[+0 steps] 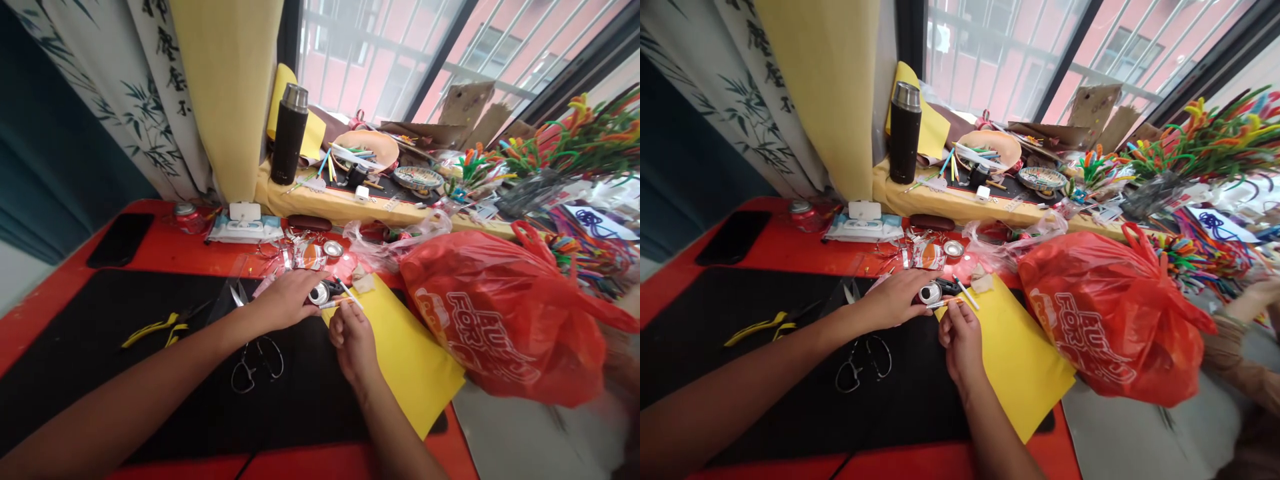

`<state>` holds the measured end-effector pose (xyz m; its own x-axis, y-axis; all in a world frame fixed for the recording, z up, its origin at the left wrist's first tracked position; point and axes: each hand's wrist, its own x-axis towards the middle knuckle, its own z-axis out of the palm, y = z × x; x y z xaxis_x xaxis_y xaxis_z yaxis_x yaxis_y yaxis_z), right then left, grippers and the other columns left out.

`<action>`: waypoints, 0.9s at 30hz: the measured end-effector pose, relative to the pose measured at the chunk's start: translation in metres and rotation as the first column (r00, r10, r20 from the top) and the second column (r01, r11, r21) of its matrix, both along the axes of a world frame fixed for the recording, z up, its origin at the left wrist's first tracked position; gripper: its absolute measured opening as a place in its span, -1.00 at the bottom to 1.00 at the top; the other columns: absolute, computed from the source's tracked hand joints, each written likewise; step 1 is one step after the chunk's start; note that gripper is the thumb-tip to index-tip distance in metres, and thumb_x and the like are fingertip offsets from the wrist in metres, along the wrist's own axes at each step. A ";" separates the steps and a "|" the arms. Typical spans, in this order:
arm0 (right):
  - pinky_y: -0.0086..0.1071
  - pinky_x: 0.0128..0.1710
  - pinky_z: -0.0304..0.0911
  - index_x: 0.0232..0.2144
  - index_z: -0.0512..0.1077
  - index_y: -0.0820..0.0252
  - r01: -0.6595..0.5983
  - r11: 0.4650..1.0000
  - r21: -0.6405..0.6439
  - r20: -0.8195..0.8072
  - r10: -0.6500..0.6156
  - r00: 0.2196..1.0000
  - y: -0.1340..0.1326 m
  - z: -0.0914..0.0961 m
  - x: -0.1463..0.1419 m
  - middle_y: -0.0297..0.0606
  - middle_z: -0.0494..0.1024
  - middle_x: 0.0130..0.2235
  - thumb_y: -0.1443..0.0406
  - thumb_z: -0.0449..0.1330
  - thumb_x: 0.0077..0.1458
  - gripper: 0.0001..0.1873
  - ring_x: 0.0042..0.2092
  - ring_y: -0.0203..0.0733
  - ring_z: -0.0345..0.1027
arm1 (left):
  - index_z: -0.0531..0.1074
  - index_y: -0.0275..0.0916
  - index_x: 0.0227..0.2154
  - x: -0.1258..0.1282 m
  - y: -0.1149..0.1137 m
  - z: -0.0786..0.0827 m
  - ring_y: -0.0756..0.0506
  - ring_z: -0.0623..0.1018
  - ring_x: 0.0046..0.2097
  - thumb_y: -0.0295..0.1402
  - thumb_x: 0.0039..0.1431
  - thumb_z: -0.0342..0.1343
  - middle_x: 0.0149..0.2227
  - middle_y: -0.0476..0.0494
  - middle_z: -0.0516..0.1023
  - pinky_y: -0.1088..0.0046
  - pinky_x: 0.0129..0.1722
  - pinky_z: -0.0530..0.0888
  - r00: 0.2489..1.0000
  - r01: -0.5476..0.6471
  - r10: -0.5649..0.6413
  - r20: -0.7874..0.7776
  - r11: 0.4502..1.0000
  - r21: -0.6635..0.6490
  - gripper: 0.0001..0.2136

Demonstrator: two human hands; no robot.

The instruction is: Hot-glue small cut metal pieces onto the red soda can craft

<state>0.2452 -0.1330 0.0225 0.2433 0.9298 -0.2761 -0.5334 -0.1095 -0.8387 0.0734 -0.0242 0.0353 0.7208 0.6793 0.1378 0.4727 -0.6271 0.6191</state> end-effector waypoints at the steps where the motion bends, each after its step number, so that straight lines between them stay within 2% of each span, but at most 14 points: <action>1: -0.53 -0.64 -0.19 -0.21 0.58 0.17 -0.001 1.000 -0.002 -0.004 0.001 1.000 0.000 0.000 0.000 -0.58 0.24 -0.58 -0.12 0.60 0.01 -0.43 -0.61 -0.44 -0.08 | 0.38 -0.11 0.43 0.000 -0.001 -0.001 -0.44 0.53 0.39 -0.28 0.23 0.50 0.40 -0.38 0.54 -0.03 0.37 0.42 1.000 -0.002 0.002 0.011 1.000 -0.006 -0.26; 5: -0.53 -0.63 -0.19 -0.21 0.59 0.18 -0.006 1.000 0.001 -0.017 0.006 1.000 0.001 -0.001 0.001 -0.57 0.26 -0.57 -0.12 0.60 0.01 -0.43 -0.61 -0.45 -0.07 | 0.37 -0.10 0.45 0.000 -0.005 -0.008 -0.44 0.56 0.37 -0.27 0.22 0.51 0.39 -0.37 0.55 0.00 0.33 0.47 0.999 -0.021 0.024 0.048 0.999 -0.043 -0.23; 10: -0.54 -0.64 -0.18 -0.21 0.61 0.18 0.008 1.000 0.004 -0.026 -0.008 1.000 0.000 0.001 0.001 -0.57 0.26 -0.58 -0.11 0.62 0.00 -0.43 -0.61 -0.45 -0.07 | 0.32 -0.10 0.47 -0.001 -0.005 -0.012 -0.39 0.51 0.43 -0.22 0.28 0.46 0.45 -0.34 0.50 0.04 0.38 0.44 0.999 -0.035 0.035 0.007 0.999 -0.031 -0.24; 16: -0.53 -0.64 -0.18 -0.23 0.64 0.20 0.009 1.000 0.000 -0.031 -0.009 0.999 0.000 0.001 -0.003 -0.56 0.28 -0.59 -0.10 0.64 -0.04 -0.43 -0.60 -0.44 -0.06 | 0.27 -0.06 0.50 -0.008 -0.005 -0.003 -0.37 0.52 0.43 -0.21 0.26 0.47 0.48 -0.30 0.47 0.05 0.37 0.45 0.999 -0.013 0.010 -0.046 0.997 -0.070 -0.19; 22: -0.53 -0.63 -0.17 -0.21 0.63 0.19 0.007 1.000 -0.022 0.005 -0.007 1.000 0.000 -0.001 -0.006 -0.55 0.29 -0.60 -0.12 0.63 -0.02 -0.41 -0.60 -0.43 -0.05 | 0.29 -0.10 0.50 -0.020 -0.006 0.011 -0.43 0.34 0.54 -0.19 0.08 0.61 0.53 -0.36 0.37 -0.12 0.52 0.28 0.998 0.027 -0.026 0.052 1.000 -0.012 -0.04; 24: -0.53 -0.62 -0.14 -0.20 0.64 0.20 0.003 1.000 -0.016 0.031 -0.003 1.000 0.001 -0.002 -0.007 -0.55 0.29 -0.60 -0.12 0.62 -0.01 -0.41 -0.60 -0.43 -0.04 | 0.29 -0.08 0.49 -0.025 -0.011 0.015 -0.42 0.37 0.51 -0.17 0.11 0.59 0.50 -0.35 0.42 -0.13 0.51 0.31 0.992 0.005 -0.009 0.126 1.000 0.029 -0.07; 27: -0.52 -0.62 -0.14 -0.24 0.63 0.20 -0.002 1.000 -0.015 0.063 0.003 0.998 0.002 -0.002 -0.011 -0.55 0.30 -0.61 -0.14 0.62 -0.02 -0.41 -0.60 -0.43 -0.04 | 0.40 -0.08 0.40 -0.028 -0.024 0.019 -0.40 0.48 0.41 -0.20 0.21 0.53 0.37 -0.32 0.56 -0.12 0.43 0.41 0.978 0.031 -0.052 0.202 0.994 0.106 -0.27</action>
